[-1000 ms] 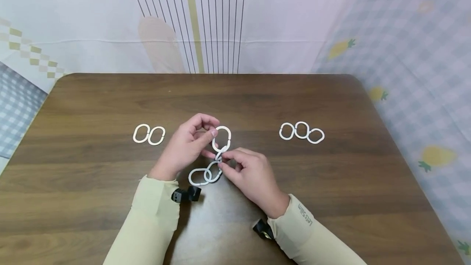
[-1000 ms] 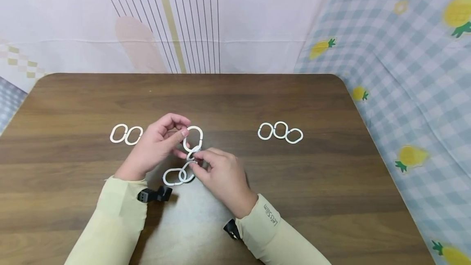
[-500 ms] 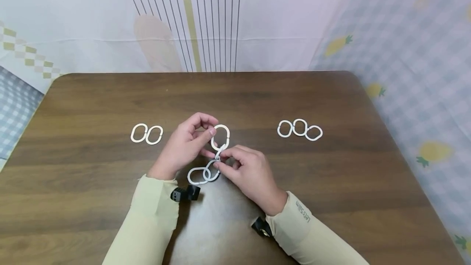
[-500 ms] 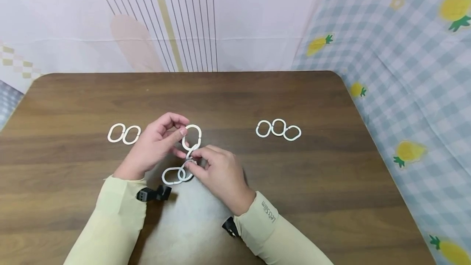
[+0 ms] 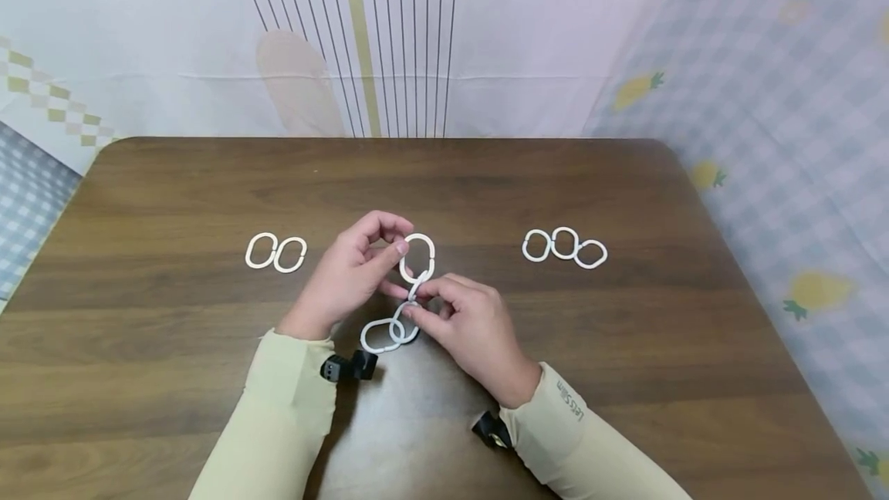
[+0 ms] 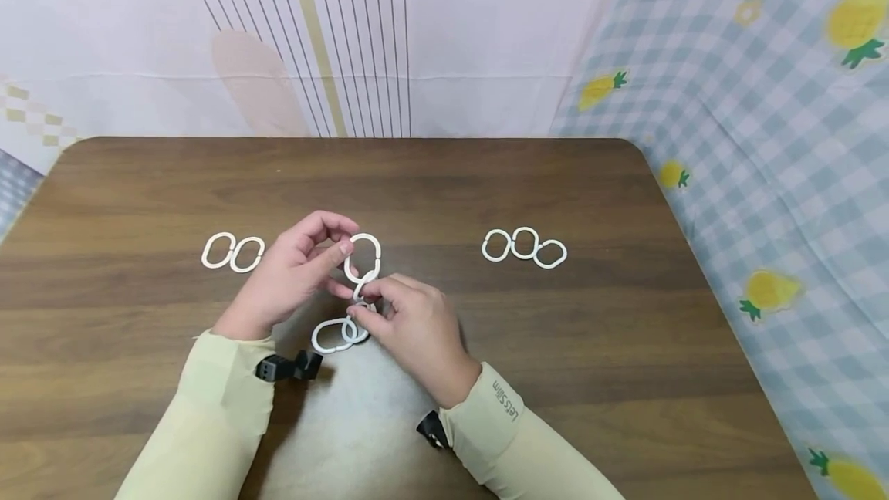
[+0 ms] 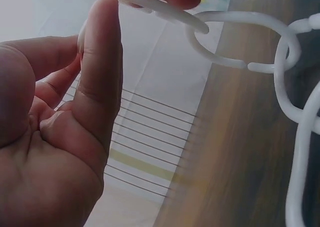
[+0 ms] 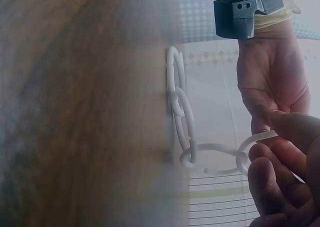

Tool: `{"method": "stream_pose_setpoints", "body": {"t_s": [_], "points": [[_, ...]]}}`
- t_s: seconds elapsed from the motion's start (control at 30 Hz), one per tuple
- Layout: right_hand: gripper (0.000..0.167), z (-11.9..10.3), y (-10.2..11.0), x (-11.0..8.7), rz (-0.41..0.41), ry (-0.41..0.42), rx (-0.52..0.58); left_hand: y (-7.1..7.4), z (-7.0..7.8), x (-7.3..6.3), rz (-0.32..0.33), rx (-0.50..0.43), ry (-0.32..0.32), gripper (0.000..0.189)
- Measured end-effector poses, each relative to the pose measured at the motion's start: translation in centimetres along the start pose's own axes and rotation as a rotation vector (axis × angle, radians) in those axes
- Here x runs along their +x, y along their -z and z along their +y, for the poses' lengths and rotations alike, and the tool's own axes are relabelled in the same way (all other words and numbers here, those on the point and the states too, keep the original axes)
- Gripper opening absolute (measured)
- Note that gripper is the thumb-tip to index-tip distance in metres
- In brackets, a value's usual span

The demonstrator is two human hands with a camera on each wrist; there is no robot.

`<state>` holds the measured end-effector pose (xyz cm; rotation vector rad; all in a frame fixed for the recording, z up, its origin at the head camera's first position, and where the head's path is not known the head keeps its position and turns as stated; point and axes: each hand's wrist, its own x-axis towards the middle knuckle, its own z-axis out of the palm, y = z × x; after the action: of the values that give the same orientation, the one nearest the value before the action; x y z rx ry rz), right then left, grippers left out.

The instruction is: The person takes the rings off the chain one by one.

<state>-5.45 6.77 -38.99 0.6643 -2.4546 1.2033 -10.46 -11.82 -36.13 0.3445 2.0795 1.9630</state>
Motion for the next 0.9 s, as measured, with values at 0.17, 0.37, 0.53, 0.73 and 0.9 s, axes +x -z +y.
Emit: {"method": "stream_pose_setpoints", "body": {"t_s": [0.17, 0.37, 0.53, 0.73, 0.9], "points": [[0.017, -0.2, 0.01, 0.15, 0.017, 0.003, 0.002, 0.25, 0.28, -0.07, -0.003, 0.003, 0.012, 0.026], [0.016, -0.24, -0.01, 0.12, 0.01, 0.011, -0.018, -0.02, 0.37, -0.16, -0.022, -0.022, 0.012, 0.026], [0.013, -0.04, -0.14, 0.01, 0.02, 0.022, -0.011, -0.24, 0.22, -0.17, -0.031, -0.027, 0.013, 0.025], [0.01, 0.3, -0.34, -0.1, 0.04, 0.036, 0.004, -0.3, 0.03, -0.12, -0.033, -0.014, 0.021, 0.025], [0.006, 0.24, -0.24, -0.08, 0.042, -0.005, 0.001, -0.21, 0.22, -0.02, -0.025, 0.013, 0.029, 0.028]]}}
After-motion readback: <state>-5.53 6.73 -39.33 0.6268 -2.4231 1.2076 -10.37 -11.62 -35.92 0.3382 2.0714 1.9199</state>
